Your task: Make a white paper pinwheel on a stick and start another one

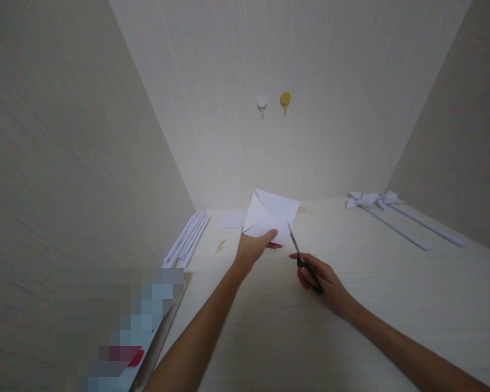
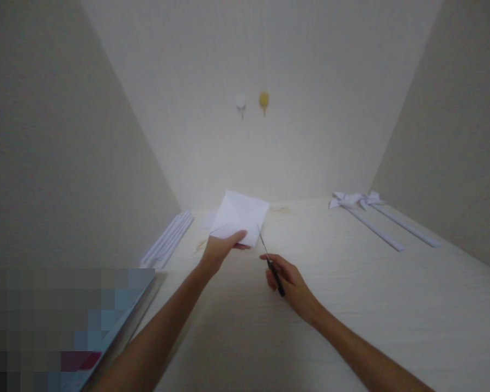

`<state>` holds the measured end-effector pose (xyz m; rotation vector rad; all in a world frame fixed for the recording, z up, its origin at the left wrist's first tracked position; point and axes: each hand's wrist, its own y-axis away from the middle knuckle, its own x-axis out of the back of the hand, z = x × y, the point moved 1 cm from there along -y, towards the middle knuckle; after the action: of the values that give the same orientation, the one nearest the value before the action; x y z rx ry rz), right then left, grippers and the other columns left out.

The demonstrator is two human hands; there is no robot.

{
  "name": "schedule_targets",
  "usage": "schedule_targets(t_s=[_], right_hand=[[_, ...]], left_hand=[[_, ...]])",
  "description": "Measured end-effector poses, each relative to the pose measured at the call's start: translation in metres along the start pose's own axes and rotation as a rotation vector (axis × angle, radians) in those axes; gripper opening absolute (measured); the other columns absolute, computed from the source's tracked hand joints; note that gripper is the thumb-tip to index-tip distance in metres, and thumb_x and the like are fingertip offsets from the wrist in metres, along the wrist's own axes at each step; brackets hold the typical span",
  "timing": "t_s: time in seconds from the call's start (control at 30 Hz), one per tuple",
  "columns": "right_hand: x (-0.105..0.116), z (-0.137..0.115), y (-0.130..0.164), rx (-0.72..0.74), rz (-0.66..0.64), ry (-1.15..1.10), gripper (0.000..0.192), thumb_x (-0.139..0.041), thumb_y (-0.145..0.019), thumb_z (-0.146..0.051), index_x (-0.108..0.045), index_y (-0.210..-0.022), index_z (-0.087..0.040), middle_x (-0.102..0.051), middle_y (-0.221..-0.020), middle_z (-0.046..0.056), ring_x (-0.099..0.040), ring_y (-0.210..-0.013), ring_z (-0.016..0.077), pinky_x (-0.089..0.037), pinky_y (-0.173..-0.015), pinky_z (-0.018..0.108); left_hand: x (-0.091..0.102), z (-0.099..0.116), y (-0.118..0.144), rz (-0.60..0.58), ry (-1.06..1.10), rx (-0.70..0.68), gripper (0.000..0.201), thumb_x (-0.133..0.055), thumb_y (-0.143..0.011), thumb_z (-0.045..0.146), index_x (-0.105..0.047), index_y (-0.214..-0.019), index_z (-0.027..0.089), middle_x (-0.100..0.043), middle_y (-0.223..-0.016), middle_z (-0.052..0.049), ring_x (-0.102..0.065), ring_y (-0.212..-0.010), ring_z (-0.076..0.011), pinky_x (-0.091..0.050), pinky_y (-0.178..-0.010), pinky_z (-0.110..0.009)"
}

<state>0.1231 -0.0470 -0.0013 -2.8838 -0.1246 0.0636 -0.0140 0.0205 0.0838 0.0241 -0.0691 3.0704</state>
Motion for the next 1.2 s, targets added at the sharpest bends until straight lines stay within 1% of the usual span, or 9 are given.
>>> schedule_targets(t_s=[0.13,0.23,0.37,0.43,0.6,0.7,0.8,0.9,1.2], right_hand=[[-0.0018,-0.0028,-0.0019,-0.076,-0.014,-0.099,0.045,-0.050,-0.072,-0.049,-0.051,-0.101,-0.015,-0.033,-0.052,-0.005,-0.034,-0.046,0.0083,-0.025,-0.042,0.022],[-0.0034,-0.0068,-0.0016,-0.098,-0.033,-0.095,0.049,-0.051,-0.070,-0.052,-0.052,-0.101,-0.014,-0.034,-0.052,-0.005,-0.032,-0.044,0.0075,-0.024,-0.040,0.022],[-0.0040,-0.0096,-0.0003,-0.081,-0.055,-0.075,0.051,-0.051,-0.070,-0.052,-0.052,-0.102,-0.013,-0.034,-0.050,-0.005,-0.031,-0.043,0.0071,-0.023,-0.039,0.021],[-0.0036,-0.0089,0.0000,-0.068,-0.068,-0.068,0.050,-0.050,-0.072,-0.051,-0.052,-0.104,-0.013,-0.033,-0.050,-0.005,-0.031,-0.044,0.0071,-0.023,-0.039,0.021],[-0.0027,-0.0067,0.0003,-0.033,-0.109,-0.033,0.049,-0.047,-0.075,-0.049,-0.050,-0.107,-0.011,-0.033,-0.050,-0.005,-0.029,-0.044,0.0071,-0.022,-0.040,0.021],[-0.0027,-0.0073,0.0004,-0.027,-0.106,-0.011,0.049,-0.046,-0.075,-0.049,-0.050,-0.107,-0.012,-0.033,-0.050,-0.005,-0.029,-0.044,0.0074,-0.021,-0.040,0.022],[-0.0029,-0.0080,0.0006,-0.017,-0.101,-0.012,0.050,-0.047,-0.075,-0.050,-0.050,-0.106,-0.011,-0.032,-0.050,-0.005,-0.029,-0.045,0.0077,-0.022,-0.041,0.022],[-0.0027,-0.0068,0.0010,-0.029,-0.104,-0.028,0.051,-0.047,-0.075,-0.050,-0.049,-0.107,-0.011,-0.032,-0.050,-0.005,-0.029,-0.045,0.0076,-0.022,-0.041,0.022],[-0.0013,-0.0041,0.0020,-0.023,-0.115,-0.029,0.048,-0.046,-0.077,-0.046,-0.048,-0.108,-0.010,-0.032,-0.051,-0.005,-0.029,-0.045,0.0071,-0.021,-0.041,0.022]], left_hand=[[0.0003,0.0021,-0.0028,0.013,0.033,-0.028,0.017,-0.066,-0.055,0.018,-0.063,-0.070,0.009,-0.067,-0.070,-0.007,-0.060,-0.047,-0.0158,-0.048,-0.044,-0.023],[0.0012,0.0024,-0.0049,0.047,0.020,-0.042,0.018,-0.066,-0.056,0.018,-0.063,-0.071,0.009,-0.067,-0.071,-0.008,-0.060,-0.046,-0.0162,-0.049,-0.043,-0.023],[0.0018,0.0010,-0.0074,0.084,-0.003,-0.062,0.013,-0.065,-0.056,0.016,-0.063,-0.065,0.008,-0.065,-0.063,-0.008,-0.061,-0.048,-0.0172,-0.049,-0.042,-0.022],[0.0021,0.0000,-0.0085,0.100,0.008,-0.064,0.014,-0.065,-0.056,0.016,-0.063,-0.066,0.008,-0.065,-0.064,-0.008,-0.061,-0.049,-0.0168,-0.049,-0.042,-0.021],[0.0032,-0.0019,-0.0093,0.138,0.062,-0.026,0.026,-0.068,-0.054,0.017,-0.062,-0.078,0.008,-0.065,-0.080,-0.010,-0.061,-0.055,-0.0150,-0.050,-0.043,-0.020],[0.0028,-0.0033,-0.0088,0.124,0.074,-0.016,0.026,-0.069,-0.054,0.018,-0.062,-0.077,0.008,-0.065,-0.081,-0.010,-0.061,-0.060,-0.0153,-0.051,-0.044,-0.020],[0.0018,-0.0048,-0.0085,0.094,0.091,-0.025,0.025,-0.068,-0.054,0.017,-0.062,-0.076,0.009,-0.065,-0.081,-0.009,-0.061,-0.062,-0.0152,-0.052,-0.046,-0.020],[0.0009,-0.0055,-0.0080,0.091,0.103,-0.031,0.026,-0.069,-0.054,0.017,-0.062,-0.077,0.009,-0.064,-0.083,-0.009,-0.061,-0.064,-0.0153,-0.053,-0.048,-0.021],[-0.0014,-0.0047,-0.0060,0.104,0.174,0.014,0.025,-0.069,-0.052,0.013,-0.061,-0.076,0.007,-0.064,-0.078,-0.008,-0.060,-0.058,-0.0140,-0.053,-0.046,-0.022]])
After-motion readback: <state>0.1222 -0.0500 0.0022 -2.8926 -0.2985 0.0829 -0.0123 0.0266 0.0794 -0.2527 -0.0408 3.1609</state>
